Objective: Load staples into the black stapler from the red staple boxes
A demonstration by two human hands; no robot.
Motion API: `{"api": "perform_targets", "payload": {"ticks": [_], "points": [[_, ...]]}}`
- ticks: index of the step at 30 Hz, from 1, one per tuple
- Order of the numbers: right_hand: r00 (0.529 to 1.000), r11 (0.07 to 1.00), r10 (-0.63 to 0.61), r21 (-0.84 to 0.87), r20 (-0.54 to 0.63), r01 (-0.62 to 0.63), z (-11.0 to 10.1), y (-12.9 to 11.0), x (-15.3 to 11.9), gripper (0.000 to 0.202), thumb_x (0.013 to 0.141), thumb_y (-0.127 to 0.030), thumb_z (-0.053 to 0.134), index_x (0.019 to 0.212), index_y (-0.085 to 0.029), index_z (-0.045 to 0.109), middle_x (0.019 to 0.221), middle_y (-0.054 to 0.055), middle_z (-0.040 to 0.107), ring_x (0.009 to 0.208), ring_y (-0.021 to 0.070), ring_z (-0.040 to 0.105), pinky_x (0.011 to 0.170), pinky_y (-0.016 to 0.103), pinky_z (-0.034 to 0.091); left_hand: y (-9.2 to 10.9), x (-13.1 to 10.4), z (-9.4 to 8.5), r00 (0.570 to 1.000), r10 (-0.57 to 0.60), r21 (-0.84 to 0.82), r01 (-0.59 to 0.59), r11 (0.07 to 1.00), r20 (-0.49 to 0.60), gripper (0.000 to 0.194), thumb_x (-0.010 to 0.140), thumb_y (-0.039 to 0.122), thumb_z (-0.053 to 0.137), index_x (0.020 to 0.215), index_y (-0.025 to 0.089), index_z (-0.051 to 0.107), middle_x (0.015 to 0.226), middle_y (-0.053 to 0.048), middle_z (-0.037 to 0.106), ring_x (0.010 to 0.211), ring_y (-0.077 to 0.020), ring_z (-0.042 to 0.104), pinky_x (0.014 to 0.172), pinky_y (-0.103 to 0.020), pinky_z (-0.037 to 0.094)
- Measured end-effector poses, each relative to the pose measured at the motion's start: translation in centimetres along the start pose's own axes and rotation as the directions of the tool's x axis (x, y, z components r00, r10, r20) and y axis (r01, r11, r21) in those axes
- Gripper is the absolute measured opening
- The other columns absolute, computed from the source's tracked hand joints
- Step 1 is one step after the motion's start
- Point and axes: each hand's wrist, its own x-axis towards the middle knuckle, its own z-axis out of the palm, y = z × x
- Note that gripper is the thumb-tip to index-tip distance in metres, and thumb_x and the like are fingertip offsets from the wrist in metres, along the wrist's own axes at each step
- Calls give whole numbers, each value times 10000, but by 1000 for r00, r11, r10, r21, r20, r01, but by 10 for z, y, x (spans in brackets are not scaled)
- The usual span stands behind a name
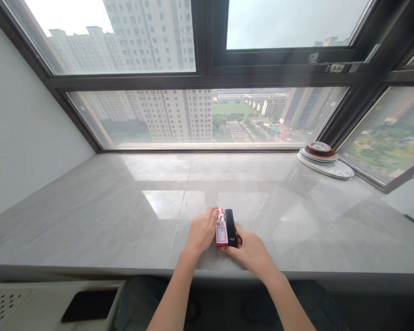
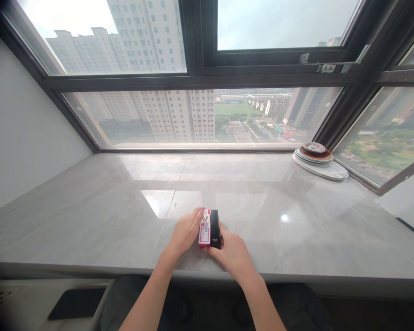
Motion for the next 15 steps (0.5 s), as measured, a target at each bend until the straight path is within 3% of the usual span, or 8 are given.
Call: {"api": "perform_targets", "payload": {"ticks": [3,5,8,10,12,15], "points": [[999,999,-32,-20,12,32,-2,-2,1,506,772,-422,747,1254,-290,664,681,-54,626,605,164,545,591,257,377,3,-6,5,1000,-4,64,3,998,7,530,1097,488,181,1460,278,505,1117,-55,772,1048,-231,715,944,-329,445],[998,999,-48,-10,30,49,-3,-3,2,514,771,-406,748,1264,-290,660,693,-55,630,607,161,534,595,258,377,2,-8,10,1000,9,149,-10,989,8,533,1100,456,186,1522,247,435,1259,-97,732,1064,-243,717,976,-355,438],[996,998,-49,30,74,47,-9,0,5,561,769,-391,749,1310,-292,640,715,-58,652,615,160,540,602,256,387,4,-6,22,999,31,323,-42,946,38,519,1101,372,180,1489,203,480,1527,-177,529,1038,-258,723,950,-378,461],[995,998,-45,55,91,40,-19,6,7,522,777,-399,741,1278,-280,657,754,-48,684,645,165,566,620,256,406,10,0,33,997,25,412,-53,910,74,499,1094,322,198,1440,181,529,1580,-208,448,1004,-265,728,911,-385,483],[995,997,-34,68,94,28,-34,18,11,449,781,-413,731,1199,-255,693,822,-29,722,703,178,605,658,257,434,23,11,47,993,29,419,-75,905,115,467,1084,305,245,1418,170,543,1602,-230,401,1019,-282,722,897,-396,496],[996,998,25,53,85,-30,-67,45,17,408,753,-438,737,1088,-207,730,856,-5,743,767,204,638,687,258,458,56,36,73,985,17,275,-64,959,169,471,1077,325,276,1447,139,500,1569,-269,427,1090,-319,701,942,-438,488]]}}
